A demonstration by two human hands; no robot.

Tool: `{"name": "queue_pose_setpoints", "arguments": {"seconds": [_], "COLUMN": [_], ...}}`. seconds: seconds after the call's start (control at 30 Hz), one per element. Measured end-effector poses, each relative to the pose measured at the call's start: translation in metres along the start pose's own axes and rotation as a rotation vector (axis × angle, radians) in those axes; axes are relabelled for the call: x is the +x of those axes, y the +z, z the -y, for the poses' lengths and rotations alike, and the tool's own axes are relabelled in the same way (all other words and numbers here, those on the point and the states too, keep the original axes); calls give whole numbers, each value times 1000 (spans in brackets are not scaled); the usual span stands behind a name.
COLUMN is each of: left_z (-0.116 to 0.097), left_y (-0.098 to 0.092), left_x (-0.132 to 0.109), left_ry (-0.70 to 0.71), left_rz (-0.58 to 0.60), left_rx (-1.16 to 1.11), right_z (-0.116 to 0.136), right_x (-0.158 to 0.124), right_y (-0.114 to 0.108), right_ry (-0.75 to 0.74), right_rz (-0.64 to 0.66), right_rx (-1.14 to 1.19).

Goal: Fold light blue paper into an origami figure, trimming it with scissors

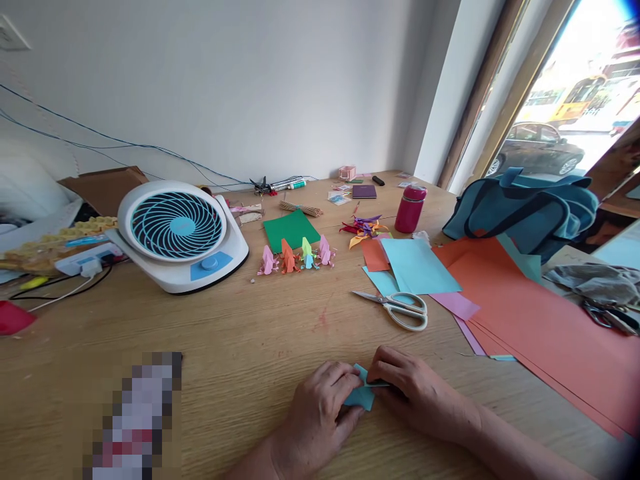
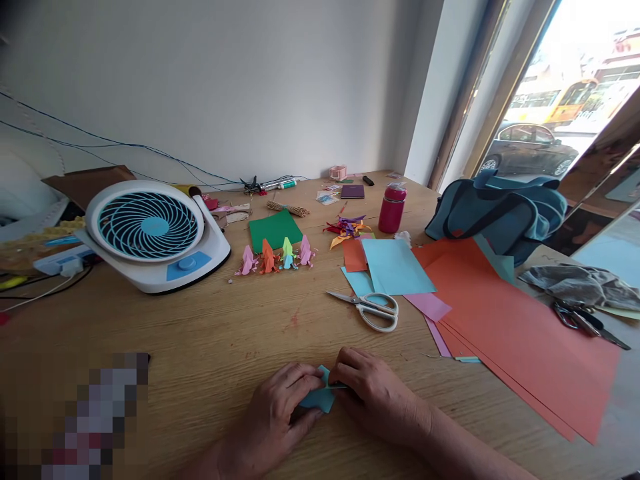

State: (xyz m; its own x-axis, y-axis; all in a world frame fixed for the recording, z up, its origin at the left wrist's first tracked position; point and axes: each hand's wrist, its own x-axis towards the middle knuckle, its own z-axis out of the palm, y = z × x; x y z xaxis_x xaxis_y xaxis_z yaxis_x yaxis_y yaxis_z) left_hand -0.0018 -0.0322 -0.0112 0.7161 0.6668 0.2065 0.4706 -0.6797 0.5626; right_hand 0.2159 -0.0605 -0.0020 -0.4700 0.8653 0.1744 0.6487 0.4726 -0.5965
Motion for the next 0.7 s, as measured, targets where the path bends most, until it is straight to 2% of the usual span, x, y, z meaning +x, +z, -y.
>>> {"name": "queue_pose_setpoints", "arguments": {"seconds": [0.53, 0.7], "left_z": [-1, -1], "left_y": [-1, -1], "left_x": [0, 1], "left_ry": [35, 60], "left_rz": [-18, -5], "left_rx": [21, 73], "right_z": [0, -5], "right_x": [-1, -2], "right_y": [-1, -1], "right_ry": [-11, -60], "right_rz": [-11, -36], "right_rx": [-13, -24]}}
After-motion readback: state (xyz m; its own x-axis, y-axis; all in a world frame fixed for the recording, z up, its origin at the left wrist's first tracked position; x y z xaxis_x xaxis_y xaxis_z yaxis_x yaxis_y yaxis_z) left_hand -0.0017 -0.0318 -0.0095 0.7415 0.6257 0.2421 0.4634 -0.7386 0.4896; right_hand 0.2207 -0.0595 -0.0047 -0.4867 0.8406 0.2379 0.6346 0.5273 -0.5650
